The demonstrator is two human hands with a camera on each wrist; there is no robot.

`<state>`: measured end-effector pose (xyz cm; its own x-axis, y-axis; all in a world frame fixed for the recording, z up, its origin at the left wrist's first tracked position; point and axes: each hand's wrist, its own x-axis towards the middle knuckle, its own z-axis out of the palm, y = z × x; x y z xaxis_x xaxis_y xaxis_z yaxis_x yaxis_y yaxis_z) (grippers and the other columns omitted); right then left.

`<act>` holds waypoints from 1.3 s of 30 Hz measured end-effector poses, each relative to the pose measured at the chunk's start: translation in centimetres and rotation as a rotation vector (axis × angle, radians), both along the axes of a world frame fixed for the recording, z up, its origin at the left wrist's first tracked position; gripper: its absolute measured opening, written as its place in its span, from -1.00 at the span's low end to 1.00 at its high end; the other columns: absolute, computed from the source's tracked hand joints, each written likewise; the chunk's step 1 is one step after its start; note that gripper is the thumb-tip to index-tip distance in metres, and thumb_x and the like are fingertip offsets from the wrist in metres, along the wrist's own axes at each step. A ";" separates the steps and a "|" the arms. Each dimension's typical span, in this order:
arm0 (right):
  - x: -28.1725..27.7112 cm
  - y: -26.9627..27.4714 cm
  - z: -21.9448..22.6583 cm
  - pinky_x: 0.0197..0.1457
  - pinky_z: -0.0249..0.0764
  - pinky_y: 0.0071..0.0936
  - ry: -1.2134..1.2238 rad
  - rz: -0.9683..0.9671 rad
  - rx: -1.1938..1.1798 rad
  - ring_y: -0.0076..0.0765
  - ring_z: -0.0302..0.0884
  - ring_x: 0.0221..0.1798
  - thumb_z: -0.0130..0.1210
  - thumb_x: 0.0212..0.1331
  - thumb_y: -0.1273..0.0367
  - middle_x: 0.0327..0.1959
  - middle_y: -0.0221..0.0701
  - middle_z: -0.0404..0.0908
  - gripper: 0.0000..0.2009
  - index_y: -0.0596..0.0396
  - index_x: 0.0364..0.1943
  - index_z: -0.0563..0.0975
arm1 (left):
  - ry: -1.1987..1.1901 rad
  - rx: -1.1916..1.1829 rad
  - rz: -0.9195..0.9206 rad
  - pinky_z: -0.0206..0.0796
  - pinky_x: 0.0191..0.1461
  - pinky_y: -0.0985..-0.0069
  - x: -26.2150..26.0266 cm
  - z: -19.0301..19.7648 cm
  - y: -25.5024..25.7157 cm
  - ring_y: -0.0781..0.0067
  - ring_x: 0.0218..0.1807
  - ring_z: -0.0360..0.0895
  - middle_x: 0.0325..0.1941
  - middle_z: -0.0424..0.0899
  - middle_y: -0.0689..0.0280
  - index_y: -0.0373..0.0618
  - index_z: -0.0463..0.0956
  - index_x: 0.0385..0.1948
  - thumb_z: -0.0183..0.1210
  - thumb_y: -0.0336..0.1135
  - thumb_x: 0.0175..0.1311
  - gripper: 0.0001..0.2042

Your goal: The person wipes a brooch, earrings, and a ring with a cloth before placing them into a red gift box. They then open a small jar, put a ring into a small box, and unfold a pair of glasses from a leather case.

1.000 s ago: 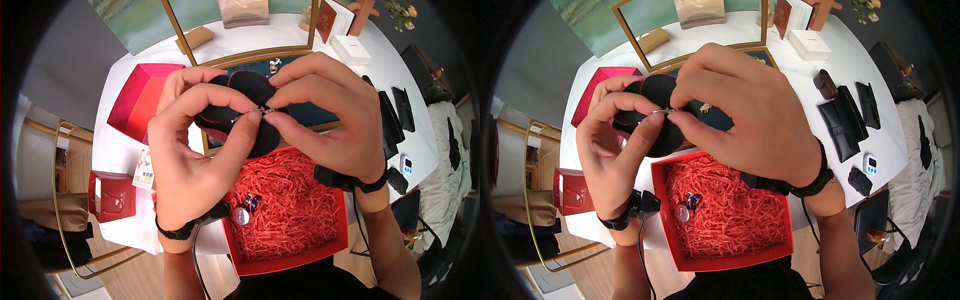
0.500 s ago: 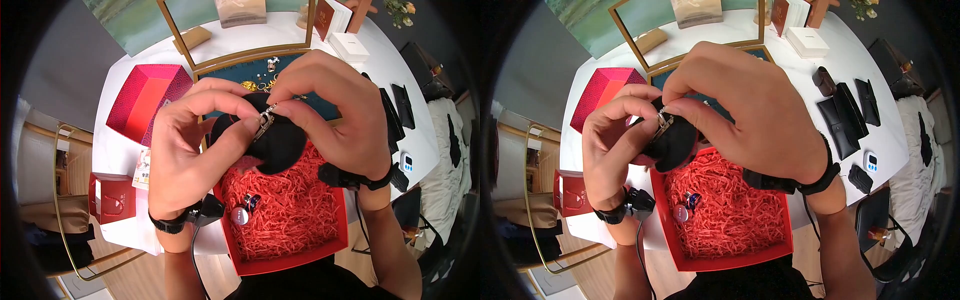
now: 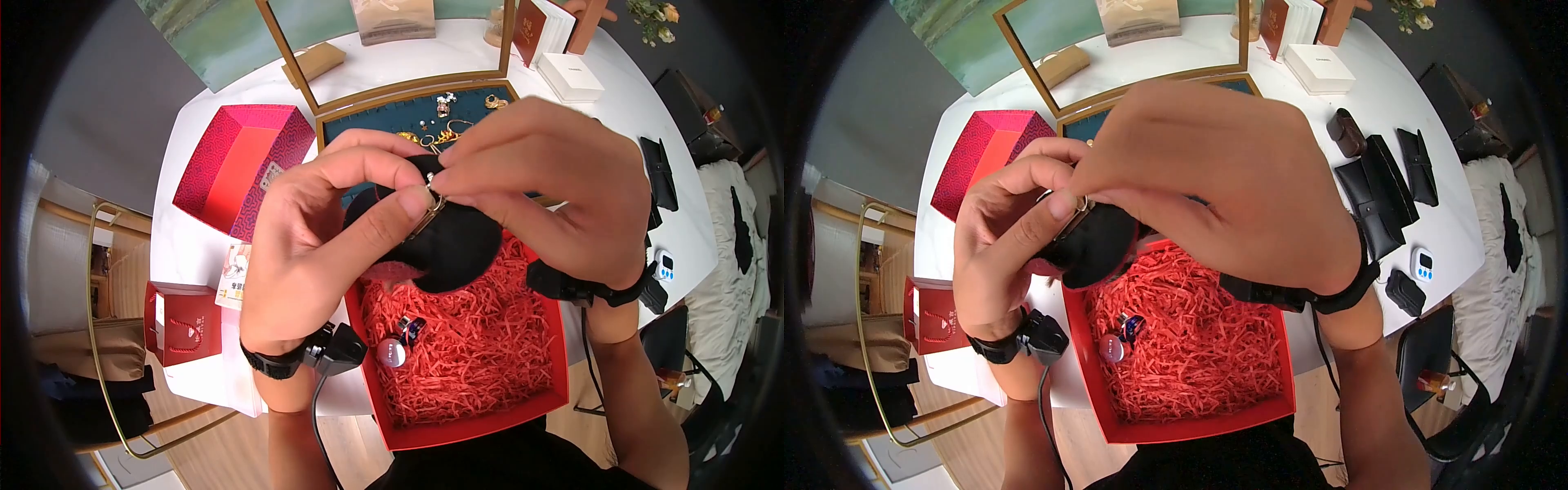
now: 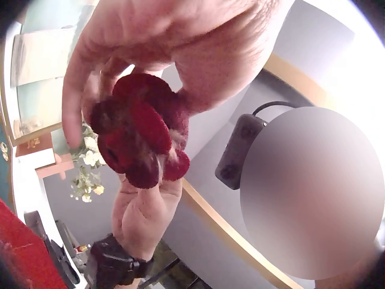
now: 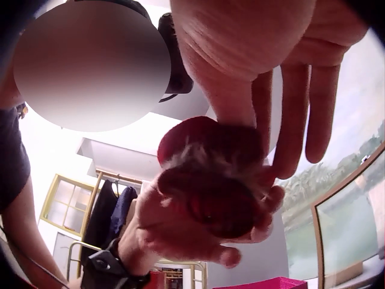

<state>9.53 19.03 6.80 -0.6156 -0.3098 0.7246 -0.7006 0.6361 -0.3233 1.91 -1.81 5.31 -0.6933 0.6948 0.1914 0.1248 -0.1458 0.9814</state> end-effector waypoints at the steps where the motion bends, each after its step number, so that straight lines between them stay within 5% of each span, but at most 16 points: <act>1: 0.2 -0.1 -0.3 -0.23 0.60 -0.53 0.001 -0.033 0.008 -0.29 0.70 -0.26 0.29 -0.07 0.62 -0.31 -0.29 0.70 -0.78 0.14 -0.28 0.68 | 0.023 -0.009 -0.032 0.28 0.14 0.52 -0.1 -0.1 -0.1 0.41 0.01 0.53 0.04 0.56 0.14 -0.35 0.58 -0.25 0.17 -0.48 0.24 -0.87; 4: 0.4 0.1 -0.7 -0.29 0.60 -0.52 0.042 -0.064 0.070 -0.29 0.71 -0.28 0.30 -0.10 0.61 -0.31 -0.30 0.71 -0.77 0.11 -0.29 0.70 | -0.172 -0.058 -0.028 0.28 0.11 0.56 0.6 0.6 0.2 0.45 -0.01 0.53 0.03 0.56 0.14 -0.36 0.56 -0.23 0.15 -0.47 0.26 -0.86; 8: 0.7 0.1 -0.6 -0.32 0.60 -0.52 0.066 -0.089 0.125 -0.32 0.71 -0.30 0.33 -0.09 0.57 -0.29 -0.31 0.71 -0.78 0.11 -0.27 0.70 | -0.107 -0.024 -0.103 0.27 0.08 0.60 0.3 0.1 0.4 0.48 -0.04 0.53 0.01 0.55 0.15 -0.36 0.55 -0.23 0.13 -0.47 0.27 -0.86; 11: 0.4 0.3 -0.9 -0.32 0.59 -0.52 0.112 -0.051 0.097 -0.31 0.70 -0.31 0.35 -0.07 0.53 -0.29 -0.31 0.71 -0.79 0.11 -0.27 0.70 | -0.176 -0.028 0.004 0.27 0.09 0.58 0.7 0.7 0.6 0.47 -0.04 0.52 -0.01 0.55 0.14 -0.35 0.54 -0.29 0.16 -0.42 0.21 -0.84; 17: 0.5 0.3 -1.0 -0.32 0.58 -0.53 0.051 -0.045 0.041 -0.32 0.69 -0.32 0.40 -0.12 0.49 -0.27 -0.32 0.71 -0.76 0.12 -0.27 0.70 | -0.017 0.006 -0.121 0.22 0.15 0.57 1.2 0.6 0.6 0.41 0.00 0.48 -0.01 0.50 0.18 -0.23 0.47 -0.21 0.31 -0.36 -0.18 -0.60; 32: -0.1 0.1 -1.3 -0.32 0.59 -0.52 0.034 0.009 -0.010 -0.29 0.70 -0.32 0.39 -0.14 0.54 -0.30 -0.29 0.70 -0.77 0.15 -0.29 0.70 | 0.369 -0.090 0.035 0.26 0.17 0.58 0.9 0.0 -0.2 0.50 -0.03 0.52 -0.06 0.58 0.20 -0.24 0.48 -0.27 0.08 -0.63 -0.13 -0.71; 39: 0.0 -0.2 -1.4 -0.30 0.60 -0.51 0.008 0.037 -0.015 -0.29 0.69 -0.30 0.40 -0.15 0.53 -0.27 -0.32 0.70 -0.76 0.13 -0.29 0.70 | 0.224 -0.007 0.131 0.30 0.14 0.59 1.6 0.3 0.3 0.52 -0.05 0.54 -0.05 0.60 0.18 -0.21 0.40 -0.26 0.09 -0.62 -0.11 -0.71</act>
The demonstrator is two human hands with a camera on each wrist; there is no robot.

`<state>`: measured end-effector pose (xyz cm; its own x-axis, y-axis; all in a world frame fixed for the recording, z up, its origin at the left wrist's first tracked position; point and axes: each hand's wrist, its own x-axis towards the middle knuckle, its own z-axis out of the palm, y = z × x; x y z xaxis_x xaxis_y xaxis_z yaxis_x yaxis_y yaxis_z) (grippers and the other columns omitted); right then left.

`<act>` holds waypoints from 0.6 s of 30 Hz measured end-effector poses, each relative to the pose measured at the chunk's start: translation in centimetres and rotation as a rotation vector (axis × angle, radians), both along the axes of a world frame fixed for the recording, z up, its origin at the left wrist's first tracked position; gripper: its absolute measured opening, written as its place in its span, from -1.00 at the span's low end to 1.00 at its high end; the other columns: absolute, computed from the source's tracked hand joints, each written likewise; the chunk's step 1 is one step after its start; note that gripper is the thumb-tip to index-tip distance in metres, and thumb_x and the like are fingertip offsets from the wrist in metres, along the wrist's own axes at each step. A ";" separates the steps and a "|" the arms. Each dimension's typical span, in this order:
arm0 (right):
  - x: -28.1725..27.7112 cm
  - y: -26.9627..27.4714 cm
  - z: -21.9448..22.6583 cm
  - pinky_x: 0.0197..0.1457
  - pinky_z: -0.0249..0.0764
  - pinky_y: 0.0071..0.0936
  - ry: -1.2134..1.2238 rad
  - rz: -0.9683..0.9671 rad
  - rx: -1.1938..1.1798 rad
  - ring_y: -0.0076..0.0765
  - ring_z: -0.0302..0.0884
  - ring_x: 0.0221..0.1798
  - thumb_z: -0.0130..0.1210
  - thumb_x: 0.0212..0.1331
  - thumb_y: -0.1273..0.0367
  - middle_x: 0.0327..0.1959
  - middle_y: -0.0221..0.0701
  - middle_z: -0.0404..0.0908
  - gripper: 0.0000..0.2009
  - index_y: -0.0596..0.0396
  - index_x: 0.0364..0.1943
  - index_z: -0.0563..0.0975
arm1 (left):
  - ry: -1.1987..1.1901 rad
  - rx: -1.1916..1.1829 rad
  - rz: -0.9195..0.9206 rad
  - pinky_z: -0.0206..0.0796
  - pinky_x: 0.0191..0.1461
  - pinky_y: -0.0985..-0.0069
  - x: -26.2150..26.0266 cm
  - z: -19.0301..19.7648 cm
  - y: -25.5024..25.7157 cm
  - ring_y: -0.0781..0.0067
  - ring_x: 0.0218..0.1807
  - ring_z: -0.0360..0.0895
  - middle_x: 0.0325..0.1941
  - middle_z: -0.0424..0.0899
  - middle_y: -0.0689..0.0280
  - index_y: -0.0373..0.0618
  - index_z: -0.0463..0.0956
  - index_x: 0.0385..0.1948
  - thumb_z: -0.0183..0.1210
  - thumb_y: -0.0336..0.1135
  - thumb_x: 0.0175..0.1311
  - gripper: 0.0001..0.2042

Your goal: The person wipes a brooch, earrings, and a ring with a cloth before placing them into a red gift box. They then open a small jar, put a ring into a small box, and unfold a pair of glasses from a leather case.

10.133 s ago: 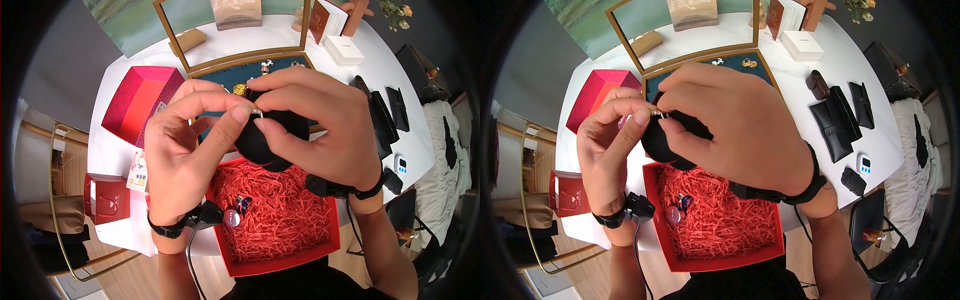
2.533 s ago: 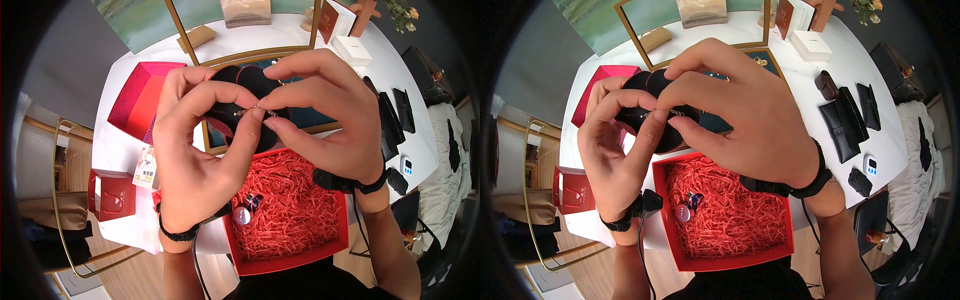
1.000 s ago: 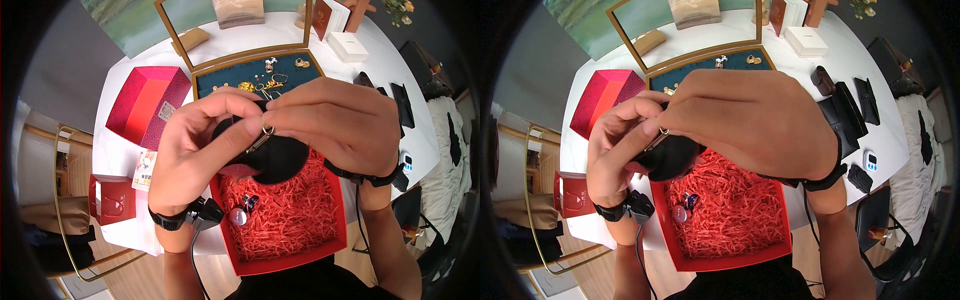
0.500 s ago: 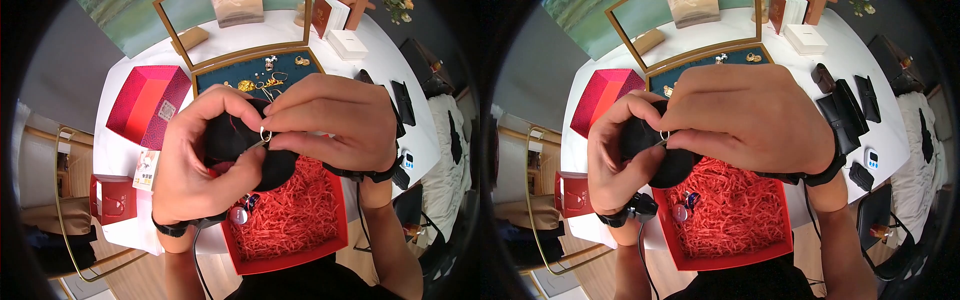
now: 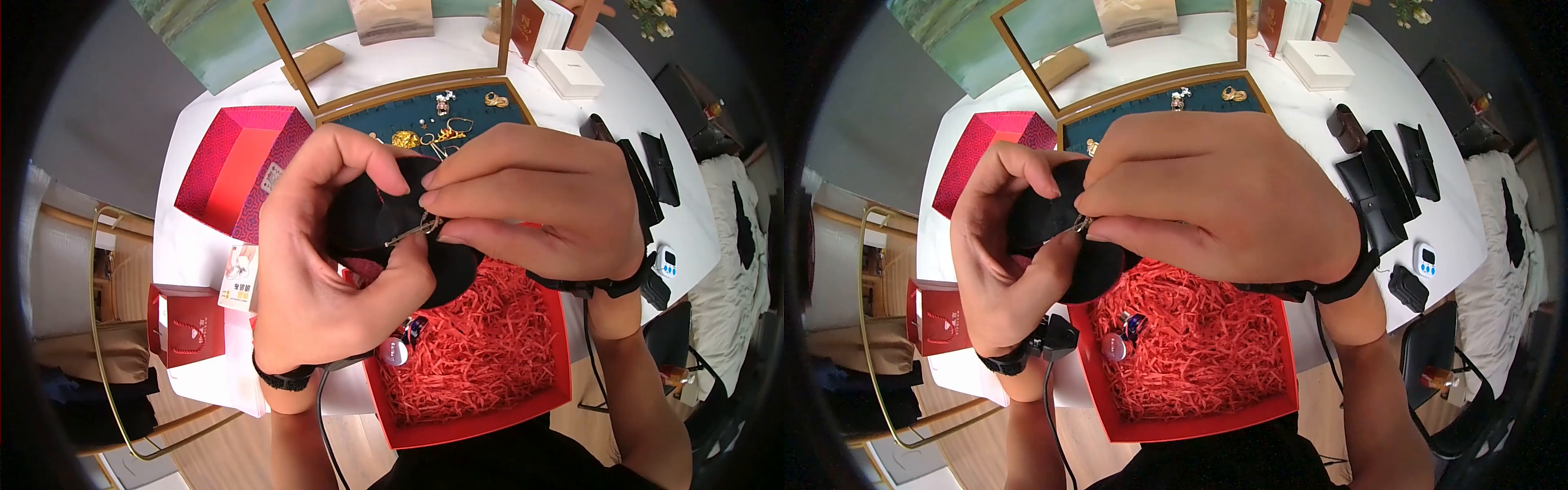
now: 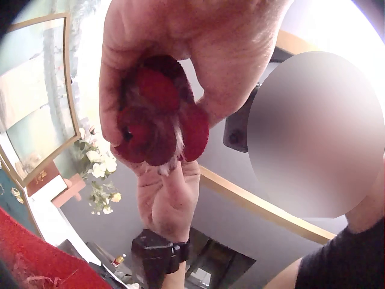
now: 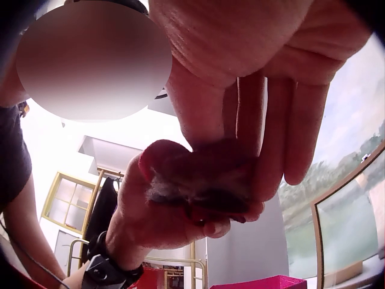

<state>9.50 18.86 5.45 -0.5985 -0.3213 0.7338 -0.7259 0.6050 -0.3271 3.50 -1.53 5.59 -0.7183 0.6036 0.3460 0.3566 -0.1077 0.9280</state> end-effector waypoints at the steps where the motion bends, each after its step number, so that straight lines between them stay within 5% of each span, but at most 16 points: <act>1: -0.1 0.0 0.0 -0.30 0.60 -0.51 -0.010 0.004 0.003 -0.30 0.69 -0.30 0.40 -0.15 0.52 -0.27 -0.32 0.70 -0.76 0.13 -0.30 0.70 | 0.007 -0.038 -0.025 0.29 0.14 0.59 -0.1 0.0 -0.1 0.52 -0.04 0.53 -0.06 0.61 0.17 -0.20 0.39 -0.26 0.09 -0.62 -0.10 -0.72; 12: 0.3 -0.1 -0.2 -0.30 0.62 -0.45 0.009 0.011 0.095 -0.25 0.70 -0.31 0.37 -0.18 0.55 -0.30 -0.35 0.71 -0.79 0.11 -0.36 0.66 | -0.021 -0.065 -0.081 0.32 0.11 0.58 -0.2 0.1 0.0 0.52 -0.05 0.54 -0.04 0.64 0.10 -0.21 0.38 -0.29 0.05 -0.64 -0.08 -0.75; 18: -0.4 0.0 -0.3 -0.31 0.58 -0.47 -0.169 0.099 -0.076 -0.29 0.67 -0.33 0.34 -0.14 0.55 -0.33 -0.33 0.69 -0.84 0.08 -0.41 0.63 | -0.099 -0.041 -0.134 0.35 0.08 0.59 -0.1 0.7 -0.3 0.50 -0.10 0.57 -0.10 0.65 0.13 -0.24 0.44 -0.36 0.08 -0.58 -0.07 -0.82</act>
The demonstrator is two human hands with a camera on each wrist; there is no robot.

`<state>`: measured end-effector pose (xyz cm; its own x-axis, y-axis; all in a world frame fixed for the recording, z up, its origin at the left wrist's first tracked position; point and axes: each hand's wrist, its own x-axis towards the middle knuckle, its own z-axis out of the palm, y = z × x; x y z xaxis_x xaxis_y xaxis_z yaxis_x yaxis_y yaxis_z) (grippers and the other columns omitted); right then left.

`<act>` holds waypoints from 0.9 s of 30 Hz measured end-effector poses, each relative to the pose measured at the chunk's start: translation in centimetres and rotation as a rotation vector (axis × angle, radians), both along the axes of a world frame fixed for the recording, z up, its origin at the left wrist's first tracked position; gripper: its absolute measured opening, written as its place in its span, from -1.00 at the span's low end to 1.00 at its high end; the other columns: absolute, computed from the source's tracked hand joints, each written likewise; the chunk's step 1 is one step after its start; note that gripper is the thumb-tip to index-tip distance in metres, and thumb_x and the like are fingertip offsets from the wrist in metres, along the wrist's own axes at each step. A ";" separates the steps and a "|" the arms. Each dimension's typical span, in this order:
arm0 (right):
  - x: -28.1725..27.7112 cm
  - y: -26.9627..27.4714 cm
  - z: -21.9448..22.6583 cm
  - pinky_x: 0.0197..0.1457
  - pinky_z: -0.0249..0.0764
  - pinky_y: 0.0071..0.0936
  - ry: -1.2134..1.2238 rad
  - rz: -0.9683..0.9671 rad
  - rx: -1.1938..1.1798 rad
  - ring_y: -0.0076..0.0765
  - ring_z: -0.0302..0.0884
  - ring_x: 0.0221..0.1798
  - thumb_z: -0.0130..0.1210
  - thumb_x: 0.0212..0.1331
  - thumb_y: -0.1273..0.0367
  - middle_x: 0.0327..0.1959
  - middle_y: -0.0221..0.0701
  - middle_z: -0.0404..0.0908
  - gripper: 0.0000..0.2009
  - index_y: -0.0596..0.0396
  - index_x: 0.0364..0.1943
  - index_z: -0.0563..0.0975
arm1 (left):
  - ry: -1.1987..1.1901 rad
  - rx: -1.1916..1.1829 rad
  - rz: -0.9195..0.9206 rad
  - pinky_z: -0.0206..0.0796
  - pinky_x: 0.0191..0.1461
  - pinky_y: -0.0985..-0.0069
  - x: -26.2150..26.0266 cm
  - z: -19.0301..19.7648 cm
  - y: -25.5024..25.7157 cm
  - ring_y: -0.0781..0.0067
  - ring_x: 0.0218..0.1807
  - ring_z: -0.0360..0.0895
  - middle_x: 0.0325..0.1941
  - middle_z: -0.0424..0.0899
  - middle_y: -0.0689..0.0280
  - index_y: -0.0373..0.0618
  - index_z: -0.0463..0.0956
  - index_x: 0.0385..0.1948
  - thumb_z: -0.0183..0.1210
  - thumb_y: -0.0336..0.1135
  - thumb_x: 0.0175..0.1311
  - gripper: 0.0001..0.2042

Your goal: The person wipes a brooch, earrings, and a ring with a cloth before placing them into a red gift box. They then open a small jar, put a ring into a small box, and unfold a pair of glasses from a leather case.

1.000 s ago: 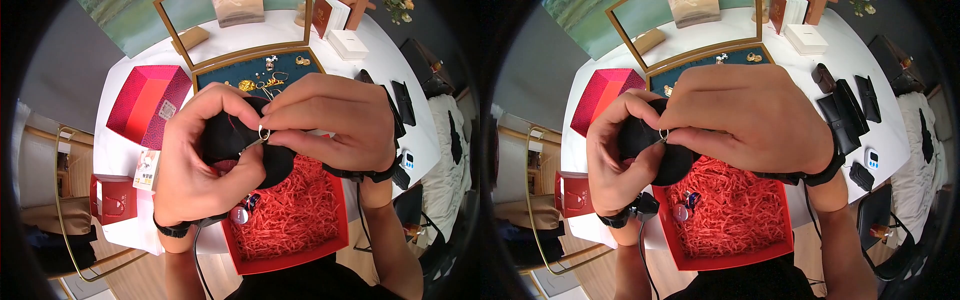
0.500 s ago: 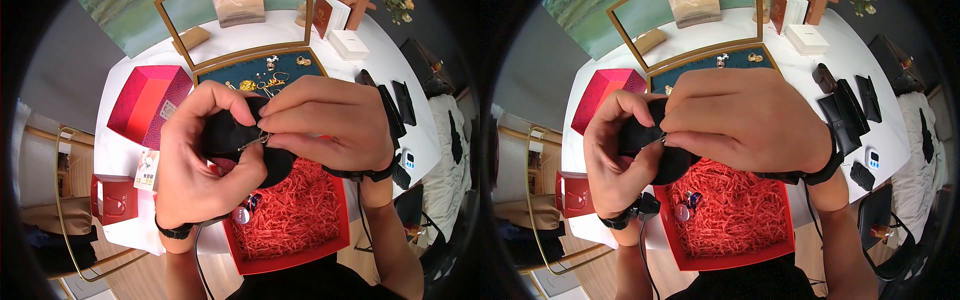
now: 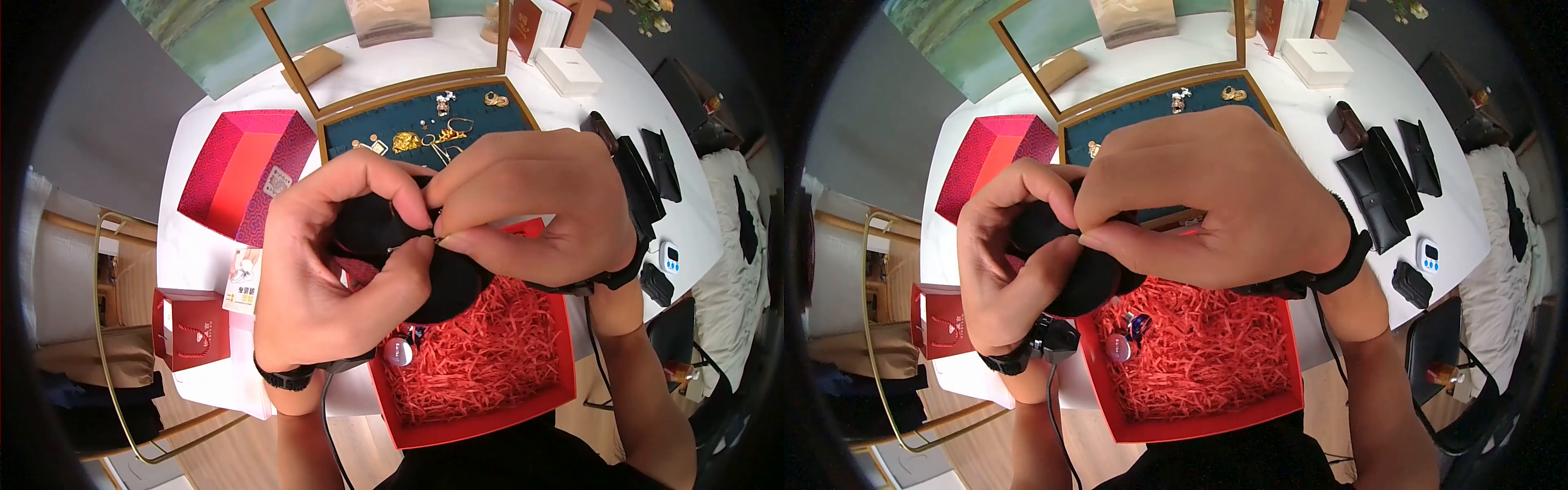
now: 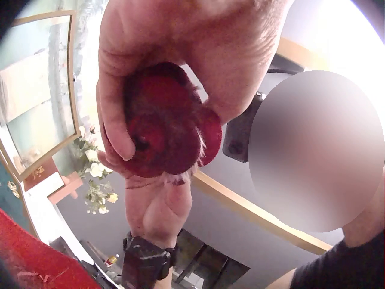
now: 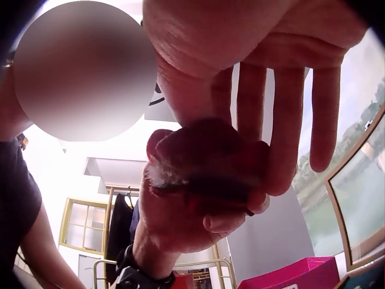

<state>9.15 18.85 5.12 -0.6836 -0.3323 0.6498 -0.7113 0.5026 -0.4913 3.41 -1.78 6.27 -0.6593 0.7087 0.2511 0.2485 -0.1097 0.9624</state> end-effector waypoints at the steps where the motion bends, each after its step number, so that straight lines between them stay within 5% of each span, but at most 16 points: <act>1: -0.3 -0.2 0.0 -0.32 0.55 -0.49 0.038 0.024 -0.053 -0.30 0.64 -0.35 0.33 -0.12 0.56 -0.35 -0.33 0.67 -0.85 0.09 -0.41 0.63 | -0.015 -0.022 0.016 0.34 0.05 0.61 0.0 0.2 0.0 0.51 -0.12 0.57 -0.14 0.66 0.15 -0.23 0.44 -0.37 0.09 -0.55 -0.08 -0.82; 6: -0.7 -0.2 0.1 -0.36 0.44 -0.55 -0.024 0.089 -0.100 -0.35 0.56 -0.40 0.30 -0.09 0.59 -0.37 -0.35 0.63 -0.86 0.12 -0.42 0.62 | -0.121 -0.089 0.006 0.31 -0.08 0.69 -0.7 0.4 -0.3 0.54 -0.21 0.56 -0.28 0.64 0.22 -0.23 0.45 -0.40 0.13 -0.48 -0.11 -0.82; 11: -0.2 0.2 0.1 -0.28 0.44 -0.55 -0.348 0.213 -0.248 -0.41 0.57 -0.38 0.27 0.01 0.57 -0.41 -0.38 0.64 -0.93 0.15 -0.42 0.63 | -0.381 -0.003 -0.107 0.25 -0.22 0.71 -0.5 0.2 0.2 0.57 -0.32 0.51 -0.37 0.60 0.26 -0.25 0.37 -0.36 0.08 -0.50 -0.17 -0.76; 19: 0.2 0.3 0.6 -0.21 0.46 -0.60 -0.502 0.173 -0.382 -0.53 0.58 -0.34 0.24 0.12 0.54 -0.39 -0.37 0.65 -0.97 0.22 -0.38 0.63 | -0.427 0.035 -0.132 0.27 -0.17 0.69 -0.6 -0.4 0.7 0.53 -0.27 0.50 -0.25 0.58 0.17 -0.23 0.35 -0.37 0.05 -0.45 -0.13 -0.79; 21: 0.5 0.3 0.8 -0.20 0.47 -0.60 -0.618 0.164 -0.468 -0.57 0.57 -0.32 0.23 0.15 0.53 -0.38 -0.39 0.66 -0.96 0.24 -0.37 0.62 | -0.250 0.089 -0.003 0.28 -0.05 0.62 -0.3 -0.3 1.2 0.44 -0.18 0.51 -0.22 0.57 0.13 -0.21 0.37 -0.37 0.06 -0.40 -0.06 -0.81; 23: 0.6 0.3 0.7 -0.18 0.48 -0.62 -0.597 0.142 -0.434 -0.61 0.56 -0.29 0.20 0.20 0.52 -0.38 -0.42 0.65 -0.94 0.26 -0.34 0.61 | -0.222 0.123 -0.046 0.27 0.04 0.53 -1.5 -1.0 0.5 0.37 -0.13 0.50 -0.19 0.57 0.10 -0.20 0.43 -0.41 0.12 -0.42 -0.04 -0.86; 25: 0.6 0.3 0.8 -0.17 0.48 -0.62 -0.603 0.133 -0.405 -0.60 0.57 -0.30 0.20 0.20 0.52 -0.38 -0.42 0.65 -0.94 0.26 -0.34 0.61 | 0.125 0.014 -0.134 0.26 0.05 0.49 -2.2 -1.0 -0.1 0.34 -0.13 0.50 -0.19 0.58 0.10 -0.21 0.48 -0.44 0.16 -0.46 -0.05 -0.88; 27: 0.6 0.3 0.7 -0.17 0.48 -0.62 -0.611 0.123 -0.378 -0.59 0.57 -0.30 0.20 0.20 0.51 -0.38 -0.42 0.65 -0.94 0.26 -0.33 0.62 | 0.085 -0.027 -0.192 0.26 0.07 0.48 -2.5 -0.5 -0.5 0.35 -0.12 0.51 -0.19 0.59 0.14 -0.24 0.56 -0.45 0.22 -0.54 -0.10 -0.87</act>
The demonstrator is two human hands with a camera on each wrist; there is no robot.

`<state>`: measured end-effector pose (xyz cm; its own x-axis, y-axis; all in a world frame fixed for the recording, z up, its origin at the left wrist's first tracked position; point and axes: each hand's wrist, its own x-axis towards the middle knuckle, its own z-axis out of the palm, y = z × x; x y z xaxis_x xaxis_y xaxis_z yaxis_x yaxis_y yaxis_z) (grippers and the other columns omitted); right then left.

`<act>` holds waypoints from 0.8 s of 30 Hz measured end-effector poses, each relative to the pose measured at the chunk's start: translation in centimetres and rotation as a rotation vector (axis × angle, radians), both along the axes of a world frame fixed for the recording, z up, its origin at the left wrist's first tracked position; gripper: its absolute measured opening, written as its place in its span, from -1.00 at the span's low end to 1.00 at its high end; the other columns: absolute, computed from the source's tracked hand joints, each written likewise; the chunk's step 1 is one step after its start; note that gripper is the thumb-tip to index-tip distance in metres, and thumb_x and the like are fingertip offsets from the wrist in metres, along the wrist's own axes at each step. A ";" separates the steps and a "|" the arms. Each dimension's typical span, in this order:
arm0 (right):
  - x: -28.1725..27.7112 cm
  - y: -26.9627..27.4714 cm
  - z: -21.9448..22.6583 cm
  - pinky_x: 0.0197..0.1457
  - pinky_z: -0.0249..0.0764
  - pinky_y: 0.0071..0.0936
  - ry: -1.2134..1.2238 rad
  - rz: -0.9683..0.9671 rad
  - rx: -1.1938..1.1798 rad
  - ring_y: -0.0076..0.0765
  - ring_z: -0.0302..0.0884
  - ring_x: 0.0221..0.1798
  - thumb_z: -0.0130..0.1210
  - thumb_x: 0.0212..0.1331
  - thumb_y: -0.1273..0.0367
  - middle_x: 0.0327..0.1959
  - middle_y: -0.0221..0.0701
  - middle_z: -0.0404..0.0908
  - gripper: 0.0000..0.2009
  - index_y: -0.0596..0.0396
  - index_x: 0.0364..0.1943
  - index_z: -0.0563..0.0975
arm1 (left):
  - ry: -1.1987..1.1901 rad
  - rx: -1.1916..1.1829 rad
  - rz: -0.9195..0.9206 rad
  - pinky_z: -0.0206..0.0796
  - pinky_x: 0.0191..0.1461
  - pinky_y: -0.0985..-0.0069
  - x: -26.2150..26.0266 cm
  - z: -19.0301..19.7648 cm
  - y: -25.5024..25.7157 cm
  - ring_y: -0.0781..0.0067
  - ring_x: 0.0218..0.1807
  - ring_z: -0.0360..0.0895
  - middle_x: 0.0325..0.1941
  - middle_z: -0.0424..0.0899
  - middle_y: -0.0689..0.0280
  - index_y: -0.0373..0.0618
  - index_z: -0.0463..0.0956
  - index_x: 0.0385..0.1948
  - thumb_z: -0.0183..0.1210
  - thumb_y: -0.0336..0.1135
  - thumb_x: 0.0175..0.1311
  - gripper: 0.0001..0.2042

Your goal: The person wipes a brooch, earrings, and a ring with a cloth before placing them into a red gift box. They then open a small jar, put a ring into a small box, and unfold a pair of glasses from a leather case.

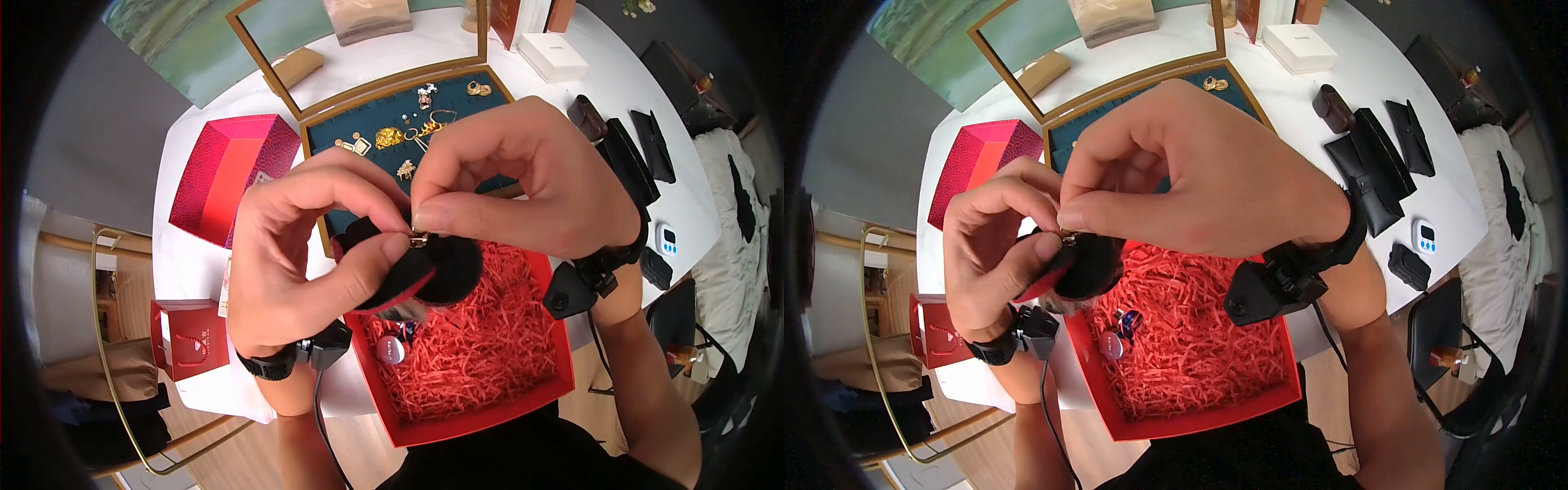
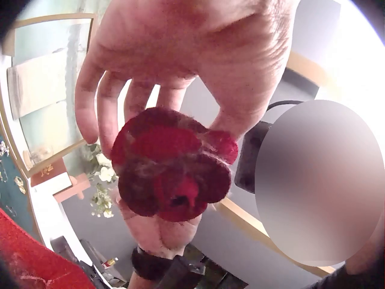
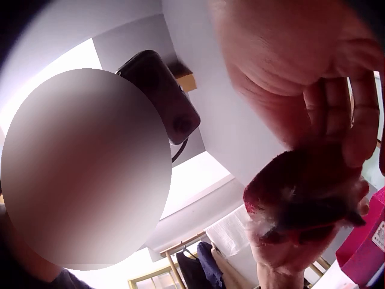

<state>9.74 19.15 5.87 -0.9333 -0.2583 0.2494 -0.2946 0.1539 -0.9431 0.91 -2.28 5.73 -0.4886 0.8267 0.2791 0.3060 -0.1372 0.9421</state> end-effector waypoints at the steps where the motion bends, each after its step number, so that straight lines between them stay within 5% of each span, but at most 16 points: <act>1: -0.1 -0.1 0.0 -0.19 0.48 -0.64 0.004 -0.024 -0.017 -0.61 0.57 -0.31 0.19 0.21 0.50 -0.38 -0.43 0.64 -0.93 0.26 -0.32 0.61 | 0.084 -0.034 -0.010 0.27 0.07 0.48 0.1 0.0 0.0 0.36 -0.11 0.52 -0.18 0.60 0.16 -0.24 0.59 -0.42 0.24 -0.58 -0.13 -0.83; 3: 0.0 0.1 0.2 -0.21 0.47 -0.67 0.008 -0.050 -0.034 -0.62 0.56 -0.31 0.18 0.23 0.50 -0.37 -0.44 0.64 -0.93 0.25 -0.30 0.61 | 0.186 -0.105 -0.030 0.34 0.04 0.47 0.4 0.1 0.2 0.39 -0.12 0.58 -0.21 0.65 0.21 -0.25 0.66 -0.37 0.30 -0.70 -0.21 -0.73; 6: 0.1 0.5 0.8 -0.28 0.46 -0.71 -0.044 -0.073 -0.133 -0.67 0.54 -0.33 0.17 0.25 0.48 -0.37 -0.46 0.62 -0.91 0.24 -0.24 0.59 | -0.154 -0.074 0.010 0.40 -0.02 0.55 1.7 -0.4 0.8 0.49 -0.21 0.60 -0.33 0.67 0.28 -0.28 0.61 -0.38 0.29 -0.71 -0.09 -0.80; 10: -0.4 0.6 0.0 -0.33 0.46 -0.71 0.036 -0.133 -0.041 -0.70 0.52 -0.38 0.13 0.30 0.47 -0.36 -0.47 0.61 -0.89 0.24 -0.18 0.57 | 0.184 -0.169 0.221 0.39 -0.05 0.61 0.9 -1.7 1.7 0.61 -0.21 0.57 -0.30 0.66 0.33 -0.26 0.56 -0.30 0.27 -0.62 0.15 -0.88; 12: -0.8 0.8 -0.4 -0.28 0.50 -0.70 0.105 -0.147 0.039 -0.66 0.57 -0.36 0.13 0.31 0.48 -0.35 -0.45 0.62 -0.88 0.25 -0.17 0.57 | 0.188 -0.174 0.250 0.39 -0.07 0.61 1.0 -1.7 1.6 0.62 -0.22 0.56 -0.27 0.66 0.35 -0.25 0.56 -0.29 0.28 -0.59 0.16 -0.87; 14: -0.9 1.0 0.4 -0.23 0.56 -0.62 -0.113 0.020 -0.200 -0.50 0.64 -0.32 0.15 0.24 0.50 -0.34 -0.32 0.69 -0.85 0.31 -0.16 0.57 | 0.104 -0.203 0.264 0.38 -0.06 0.60 2.0 -0.5 1.3 0.62 -0.21 0.55 -0.26 0.65 0.37 -0.25 0.56 -0.27 0.29 -0.59 0.17 -0.87; 15: -0.6 0.5 0.6 -0.23 0.49 -0.71 -0.083 -0.018 -0.179 -0.63 0.57 -0.31 0.22 0.18 0.56 -0.33 -0.41 0.66 -0.89 0.29 -0.24 0.58 | 0.070 -0.193 0.242 0.38 -0.06 0.60 2.3 -0.1 1.1 0.62 -0.21 0.55 -0.27 0.64 0.38 -0.24 0.56 -0.27 0.28 -0.59 0.17 -0.87; 24: -1.7 -0.2 -1.5 -0.18 0.59 -0.61 -0.010 0.014 -0.229 -0.52 0.65 -0.30 0.12 0.31 0.47 -0.31 -0.34 0.66 -0.86 0.31 -0.16 0.57 | 0.083 0.041 0.340 0.43 -0.08 0.60 1.8 -0.8 1.2 0.62 -0.21 0.53 -0.29 0.62 0.34 -0.26 0.53 -0.29 0.31 -0.63 0.15 -0.84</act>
